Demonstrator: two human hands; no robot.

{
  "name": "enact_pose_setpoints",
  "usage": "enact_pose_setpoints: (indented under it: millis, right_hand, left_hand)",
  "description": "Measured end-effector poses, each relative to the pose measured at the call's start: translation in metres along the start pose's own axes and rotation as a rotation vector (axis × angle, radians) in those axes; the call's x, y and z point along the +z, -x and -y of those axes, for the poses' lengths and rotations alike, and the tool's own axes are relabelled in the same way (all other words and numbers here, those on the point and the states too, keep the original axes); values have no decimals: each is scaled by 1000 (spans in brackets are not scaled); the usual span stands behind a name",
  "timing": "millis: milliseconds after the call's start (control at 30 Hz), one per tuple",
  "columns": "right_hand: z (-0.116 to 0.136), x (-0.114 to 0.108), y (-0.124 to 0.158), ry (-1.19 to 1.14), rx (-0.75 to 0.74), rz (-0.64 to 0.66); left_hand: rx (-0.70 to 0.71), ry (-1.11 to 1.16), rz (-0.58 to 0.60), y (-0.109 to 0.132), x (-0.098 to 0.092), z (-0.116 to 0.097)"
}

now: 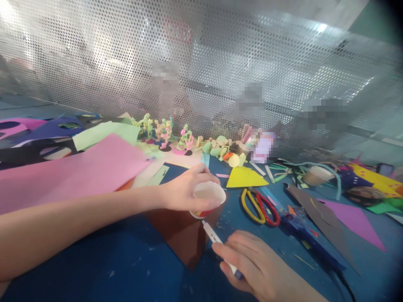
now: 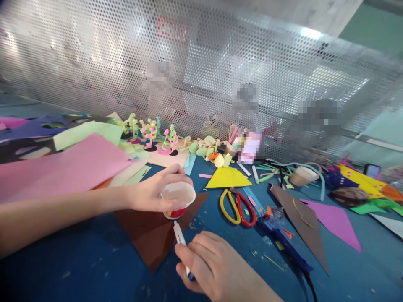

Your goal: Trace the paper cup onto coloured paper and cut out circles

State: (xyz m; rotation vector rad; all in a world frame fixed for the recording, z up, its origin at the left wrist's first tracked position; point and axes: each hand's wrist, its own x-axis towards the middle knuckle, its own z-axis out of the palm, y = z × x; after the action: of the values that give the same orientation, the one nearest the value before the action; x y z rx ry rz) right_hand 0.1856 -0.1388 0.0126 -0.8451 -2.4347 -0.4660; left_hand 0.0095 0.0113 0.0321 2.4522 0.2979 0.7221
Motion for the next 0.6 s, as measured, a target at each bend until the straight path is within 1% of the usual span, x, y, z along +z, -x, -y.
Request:
enact_pose_setpoints:
  millis: [67,100,167,267,300,367,400,467,600]
  right_hand:
    - [-4,-1,5,-67,52,-19]
    - [-6,-2,8,-123,115,-42]
    - [-14,-5,16,-259,346,-113]
    - [-29,-8,20,-462,796,-249]
    - [-34,-8,18,-526,918,-276]
    - [-44,-6,12,-651,1078,-280]
    - [-49,-4,8,-704,1126,-270]
    - [-58,1,1,-787,1177,-260]
    - [-73,15,-12,-941,1203,-271]
  left_hand:
    - [-2,-2,2,0,0,0]
    - [-1,-3,2,0,0,0]
    - [1,-3,3,1,1,1]
    - [-8,-5,1,1,1,2]
    - [-13,-4,1,1,1,3]
    - [-24,-1,0,1,1,3]
    - [-28,-1,-1,1,1,2]
    - [-34,-9,-1,1,1,2]
    - [-35,-30,-1,2,2,3]
